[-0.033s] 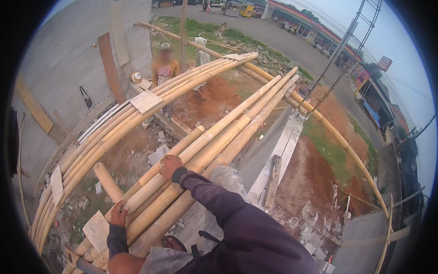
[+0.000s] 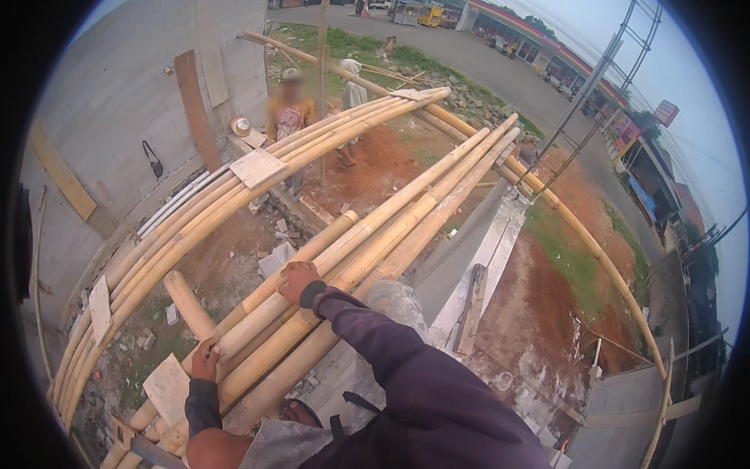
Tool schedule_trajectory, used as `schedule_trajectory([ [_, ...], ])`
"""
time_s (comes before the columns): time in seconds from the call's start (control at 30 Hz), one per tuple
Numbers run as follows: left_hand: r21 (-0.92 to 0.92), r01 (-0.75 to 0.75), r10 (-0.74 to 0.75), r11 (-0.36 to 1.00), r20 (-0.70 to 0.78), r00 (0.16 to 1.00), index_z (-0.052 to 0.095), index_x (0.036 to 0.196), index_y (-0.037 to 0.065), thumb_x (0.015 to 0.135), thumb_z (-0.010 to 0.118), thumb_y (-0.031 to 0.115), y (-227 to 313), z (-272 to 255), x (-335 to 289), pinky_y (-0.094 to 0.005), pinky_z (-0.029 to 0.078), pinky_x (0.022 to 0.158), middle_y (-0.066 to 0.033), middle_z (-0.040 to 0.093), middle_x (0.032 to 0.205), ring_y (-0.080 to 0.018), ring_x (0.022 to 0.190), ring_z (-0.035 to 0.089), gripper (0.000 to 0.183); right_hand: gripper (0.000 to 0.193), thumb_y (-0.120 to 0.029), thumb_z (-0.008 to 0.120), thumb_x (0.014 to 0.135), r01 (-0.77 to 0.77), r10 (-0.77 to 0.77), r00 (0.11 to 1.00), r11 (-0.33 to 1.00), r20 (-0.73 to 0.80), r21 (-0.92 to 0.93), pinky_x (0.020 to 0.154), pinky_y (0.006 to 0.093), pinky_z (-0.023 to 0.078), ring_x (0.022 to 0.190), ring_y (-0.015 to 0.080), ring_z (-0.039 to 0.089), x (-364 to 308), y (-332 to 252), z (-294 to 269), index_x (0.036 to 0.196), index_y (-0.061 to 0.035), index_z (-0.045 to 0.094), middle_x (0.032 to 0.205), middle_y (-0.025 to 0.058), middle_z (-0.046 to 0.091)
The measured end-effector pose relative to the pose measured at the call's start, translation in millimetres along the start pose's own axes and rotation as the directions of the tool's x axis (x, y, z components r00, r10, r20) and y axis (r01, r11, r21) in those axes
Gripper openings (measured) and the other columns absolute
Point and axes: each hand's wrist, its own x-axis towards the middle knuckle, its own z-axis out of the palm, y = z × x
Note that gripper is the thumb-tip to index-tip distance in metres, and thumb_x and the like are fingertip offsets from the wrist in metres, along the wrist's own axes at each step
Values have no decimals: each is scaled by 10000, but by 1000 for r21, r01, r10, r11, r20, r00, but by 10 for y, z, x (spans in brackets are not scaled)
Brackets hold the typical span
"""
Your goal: The person assembles a bamboo scaffolding structure on a construction site. They lift and position bamboo poles onto a frame, secure them with a hammer, and adjust the alignment while other workers are visible nearby.
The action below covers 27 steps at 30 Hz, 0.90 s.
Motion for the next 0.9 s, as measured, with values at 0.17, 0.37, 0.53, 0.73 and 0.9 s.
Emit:
schedule_trajectory([
  [0.17, -12, -146, 126, 989, -430, 894, 576, 1318, -1, 1022, 536, 439, 53, -321, -240, -387, 407, 1053, -159, 584, 1351, -285, 1275, 524, 532, 547, -497, 668, 859, 155, -153, 988, 980, 31, -123, 1156, 548, 237, 1285, 300, 487, 56, 188, 112, 1238, -104, 661, 1278, 105, 609],
  [0.37, 109, -26, 95, 994, -695, 713, 609, 1263, -25, 1027, 556, 321, 162, -791, -888, -381, 453, 1008, -164, 642, 1247, -269, 1164, 595, 422, 592, -535, 689, 829, 180, -173, 983, 969, 61, -166, 1139, 520, 255, 1266, 327, 486, 94, 235, 148, 1233, -103, 657, 1280, 125, 599],
  [0.53, 192, 126, 31, 973, -652, 758, 628, 1200, -16, 985, 600, 215, 20, -665, -1133, -401, 455, 1004, -203, 655, 1183, -347, 1111, 621, 317, 683, -577, 723, 777, 164, -153, 985, 973, 78, -161, 1151, 521, 244, 1297, 331, 466, 74, 243, 127, 1258, -100, 639, 1322, 136, 574],
  [0.73, 402, 120, 135, 908, -551, 824, 630, 1144, -21, 905, 627, 123, -168, -259, -1006, -458, 464, 962, -228, 642, 1141, -434, 1079, 596, 279, 826, -503, 820, 691, 148, -84, 977, 927, 195, -344, 1188, 574, 182, 1366, 303, 402, 83, 143, 142, 1384, -148, 545, 1366, 106, 526],
  [0.9, 457, 393, 4, 798, -656, 754, 652, 1111, 14, 932, 621, 139, -136, -82, -904, -464, 489, 896, -188, 673, 1101, -382, 1030, 626, 221, 729, -315, 799, 743, 118, -18, 964, 923, 264, -367, 1164, 623, 195, 1379, 326, 401, 134, 27, 80, 1393, -134, 522, 1373, 140, 525],
])
